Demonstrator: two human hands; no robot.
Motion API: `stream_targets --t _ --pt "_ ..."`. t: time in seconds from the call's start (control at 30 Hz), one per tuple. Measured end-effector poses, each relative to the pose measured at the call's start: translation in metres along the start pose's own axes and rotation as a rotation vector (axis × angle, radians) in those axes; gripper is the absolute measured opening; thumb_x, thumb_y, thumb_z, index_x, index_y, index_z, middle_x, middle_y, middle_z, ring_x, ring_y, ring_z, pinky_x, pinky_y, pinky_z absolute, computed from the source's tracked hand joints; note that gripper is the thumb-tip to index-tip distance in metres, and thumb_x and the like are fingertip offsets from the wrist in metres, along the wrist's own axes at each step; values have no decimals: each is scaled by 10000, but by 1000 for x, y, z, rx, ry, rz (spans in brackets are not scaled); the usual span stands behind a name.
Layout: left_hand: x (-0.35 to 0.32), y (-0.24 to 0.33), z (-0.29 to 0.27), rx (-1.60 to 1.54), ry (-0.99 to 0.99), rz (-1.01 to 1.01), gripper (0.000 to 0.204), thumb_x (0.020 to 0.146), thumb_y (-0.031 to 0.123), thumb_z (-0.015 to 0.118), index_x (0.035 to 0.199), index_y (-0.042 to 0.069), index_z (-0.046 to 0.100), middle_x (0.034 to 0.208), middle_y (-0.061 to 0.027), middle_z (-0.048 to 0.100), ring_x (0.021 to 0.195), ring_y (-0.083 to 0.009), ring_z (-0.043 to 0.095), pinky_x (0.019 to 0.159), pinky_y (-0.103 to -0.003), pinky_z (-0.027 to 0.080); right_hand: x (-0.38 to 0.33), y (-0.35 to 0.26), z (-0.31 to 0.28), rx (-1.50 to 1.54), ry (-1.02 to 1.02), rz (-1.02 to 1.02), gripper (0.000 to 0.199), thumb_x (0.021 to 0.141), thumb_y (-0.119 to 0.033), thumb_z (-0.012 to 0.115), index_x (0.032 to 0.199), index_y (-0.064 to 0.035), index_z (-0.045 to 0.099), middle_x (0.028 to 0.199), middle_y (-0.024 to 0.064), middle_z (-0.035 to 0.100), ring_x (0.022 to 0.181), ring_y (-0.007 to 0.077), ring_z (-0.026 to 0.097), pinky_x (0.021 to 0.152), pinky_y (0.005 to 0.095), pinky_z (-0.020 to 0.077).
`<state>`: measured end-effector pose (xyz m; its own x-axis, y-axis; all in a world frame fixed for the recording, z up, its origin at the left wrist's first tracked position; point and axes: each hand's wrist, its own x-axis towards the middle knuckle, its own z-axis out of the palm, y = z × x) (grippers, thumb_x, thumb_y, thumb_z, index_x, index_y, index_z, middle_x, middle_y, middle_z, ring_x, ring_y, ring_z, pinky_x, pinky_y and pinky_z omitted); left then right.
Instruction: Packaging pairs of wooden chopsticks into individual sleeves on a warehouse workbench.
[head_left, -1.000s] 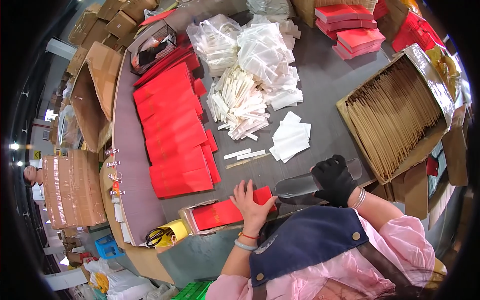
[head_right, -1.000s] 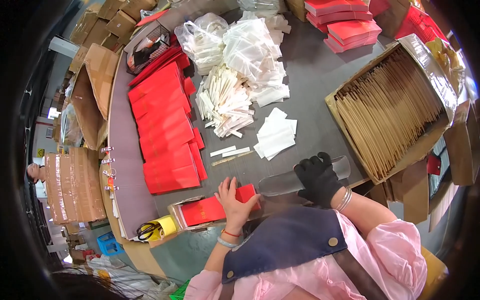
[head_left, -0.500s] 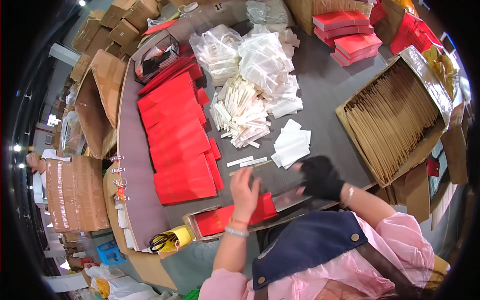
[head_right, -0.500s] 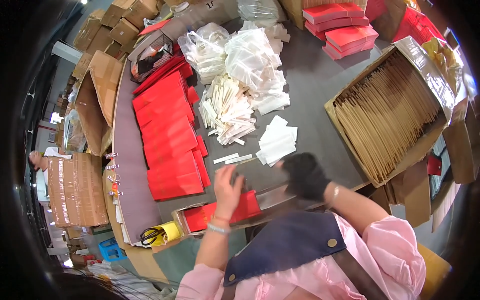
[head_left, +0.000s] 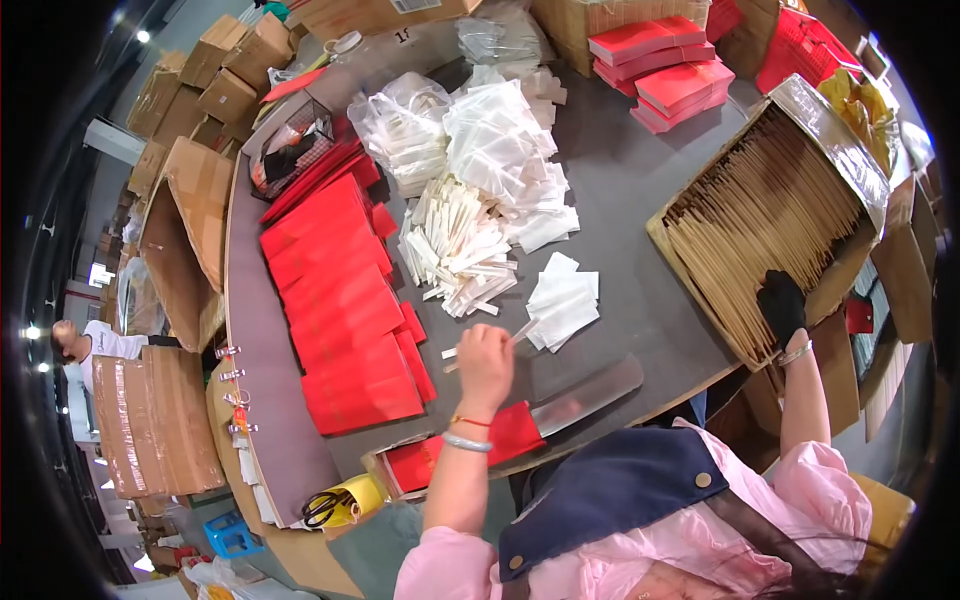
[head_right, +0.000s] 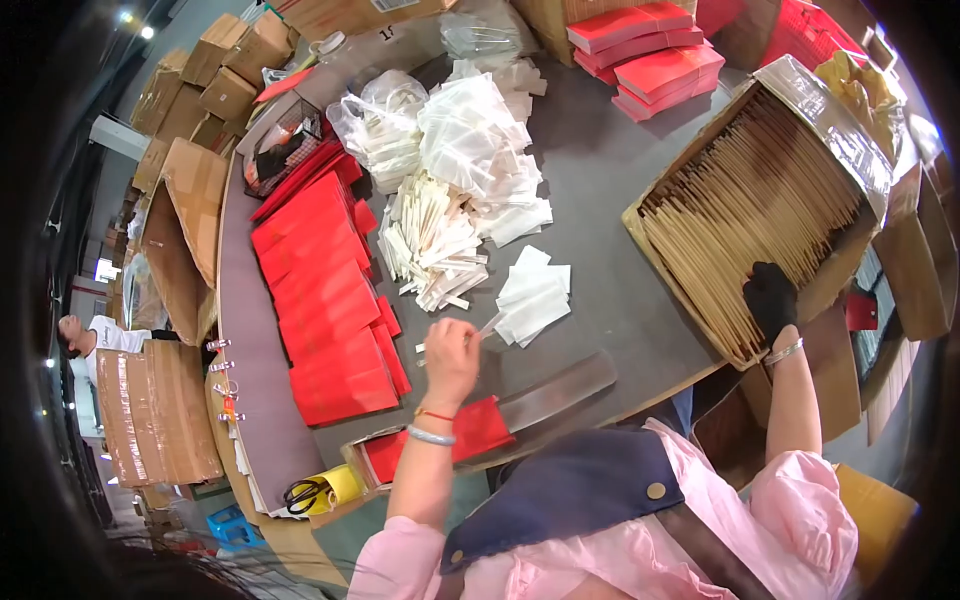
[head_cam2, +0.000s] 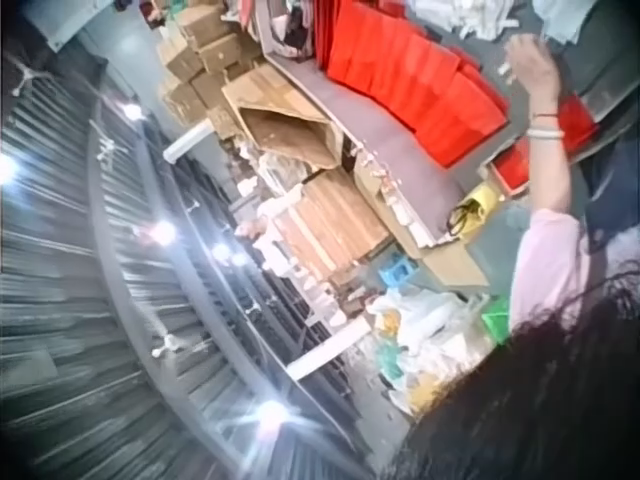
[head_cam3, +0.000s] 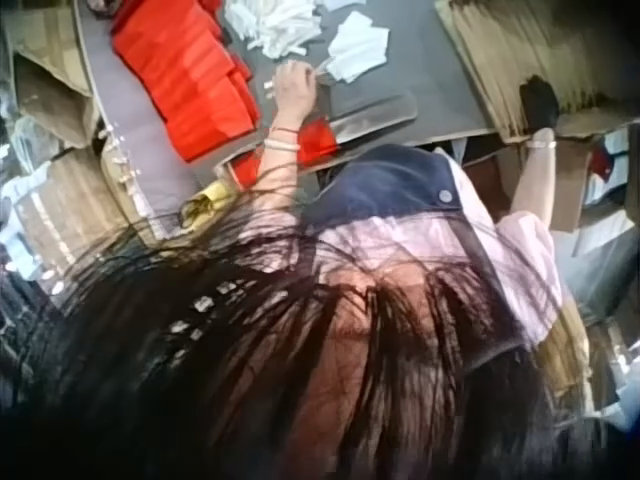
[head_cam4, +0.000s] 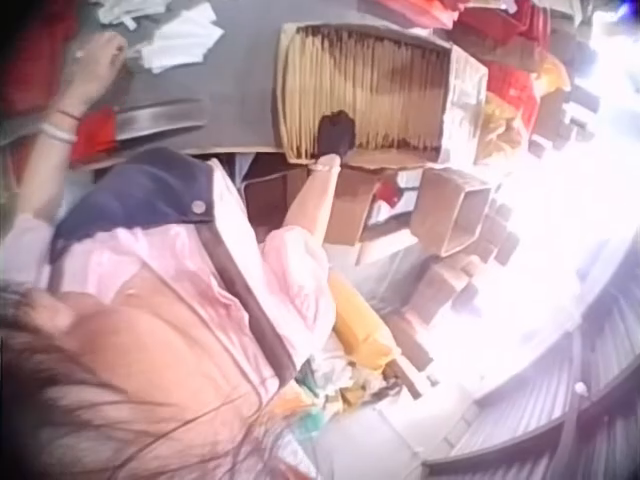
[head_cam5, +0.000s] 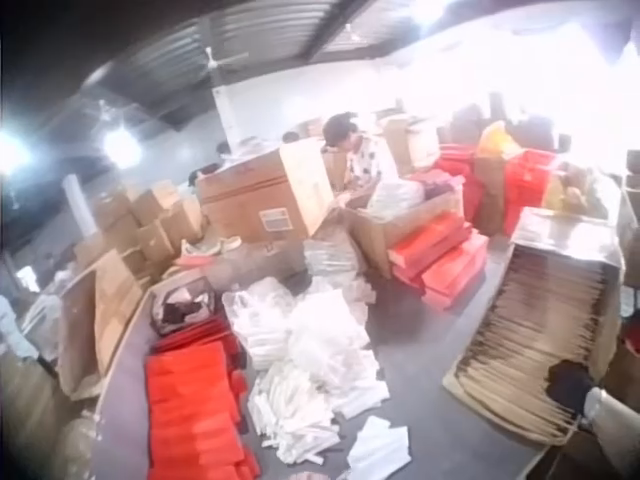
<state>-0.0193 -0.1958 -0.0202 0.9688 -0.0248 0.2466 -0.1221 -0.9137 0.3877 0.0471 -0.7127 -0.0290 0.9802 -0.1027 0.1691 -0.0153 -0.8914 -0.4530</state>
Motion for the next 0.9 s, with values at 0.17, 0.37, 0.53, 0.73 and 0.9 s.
stream_targets --t 0.17,0.37,0.53,0.73,0.9 --pt "14 45 26 -61 66 13 220 752 195 736 888 116 581 892 -73 551 891 -291 532 748 -443 402 11 -7 3 91 -116 115 149 796 -95 625 906 -33 545 838 167 604 796 329 614 715 387 482" --pt "13 44 27 -43 30 -9 260 734 206 756 918 112 599 858 -53 572 866 -284 550 761 -433 414 11 -23 -1 30 -212 163 170 812 -103 595 944 -26 521 902 218 601 872 357 610 764 417 476" --pt "4 72 -18 -698 -299 -330 222 701 196 796 815 83 642 681 -70 599 674 -277 582 712 -412 426 10 -11 0 -176 -95 101 183 851 -111 572 994 0 546 970 246 608 960 387 595 837 436 454" --pt "-65 71 -31 -178 -241 -24 312 634 206 835 891 115 683 836 -48 595 835 -245 552 773 -377 414 -12 -117 -13 352 -216 -286 206 867 -111 605 1045 -30 668 881 165 624 799 337 601 710 381 484" --pt "-87 68 -53 -97 -165 -56 619 598 227 857 1159 86 636 1129 -94 570 1089 -311 491 930 -420 391 -60 -183 26 264 -585 -666 234 817 -167 666 1049 -172 697 771 100 591 715 290 608 624 390 487"
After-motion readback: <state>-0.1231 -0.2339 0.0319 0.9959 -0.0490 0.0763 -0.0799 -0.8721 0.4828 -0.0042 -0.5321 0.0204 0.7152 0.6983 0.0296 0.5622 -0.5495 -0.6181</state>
